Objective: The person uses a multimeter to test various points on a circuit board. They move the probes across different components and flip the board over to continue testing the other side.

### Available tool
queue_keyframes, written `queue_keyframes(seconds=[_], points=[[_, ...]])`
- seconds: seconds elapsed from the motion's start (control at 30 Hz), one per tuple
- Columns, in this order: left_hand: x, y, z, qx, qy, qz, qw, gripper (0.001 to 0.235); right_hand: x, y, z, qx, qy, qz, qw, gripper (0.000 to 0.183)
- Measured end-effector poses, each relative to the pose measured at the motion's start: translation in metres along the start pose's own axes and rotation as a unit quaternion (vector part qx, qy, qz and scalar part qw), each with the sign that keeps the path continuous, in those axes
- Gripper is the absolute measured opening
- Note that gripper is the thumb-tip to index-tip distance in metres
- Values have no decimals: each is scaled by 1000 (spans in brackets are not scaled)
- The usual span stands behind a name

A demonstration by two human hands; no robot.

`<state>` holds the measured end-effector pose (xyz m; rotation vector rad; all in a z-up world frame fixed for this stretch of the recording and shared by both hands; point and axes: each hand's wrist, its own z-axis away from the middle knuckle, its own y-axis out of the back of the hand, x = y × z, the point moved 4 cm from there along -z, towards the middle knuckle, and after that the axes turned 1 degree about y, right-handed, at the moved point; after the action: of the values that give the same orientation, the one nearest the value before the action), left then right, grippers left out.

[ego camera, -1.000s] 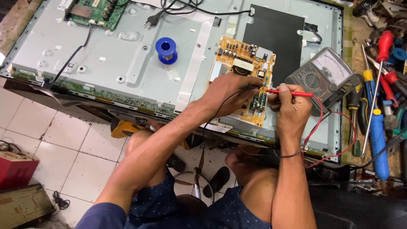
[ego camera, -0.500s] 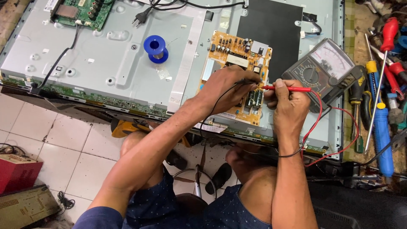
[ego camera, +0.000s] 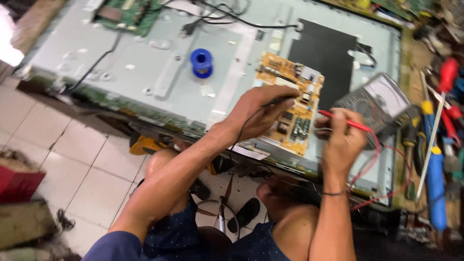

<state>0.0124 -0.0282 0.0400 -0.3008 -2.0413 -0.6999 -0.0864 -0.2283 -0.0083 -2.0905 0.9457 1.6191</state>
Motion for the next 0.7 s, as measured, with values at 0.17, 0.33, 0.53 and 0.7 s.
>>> queue_keyframes(seconds=[0.17,0.33,0.53,0.7], points=[[-17,63,37,132,143,-67,979,16,-41,-18,18,-45,132,6,990,23],[-49,66,50,101,171,-264,944,40,-63,-59,41,-163,258,82,949,34],[-56,52,48,13,225,-258,939,39,-77,-98,68,-263,359,299,844,83],[-64,45,42,-28,224,-250,942,31,-80,-105,70,-231,371,333,835,71]])
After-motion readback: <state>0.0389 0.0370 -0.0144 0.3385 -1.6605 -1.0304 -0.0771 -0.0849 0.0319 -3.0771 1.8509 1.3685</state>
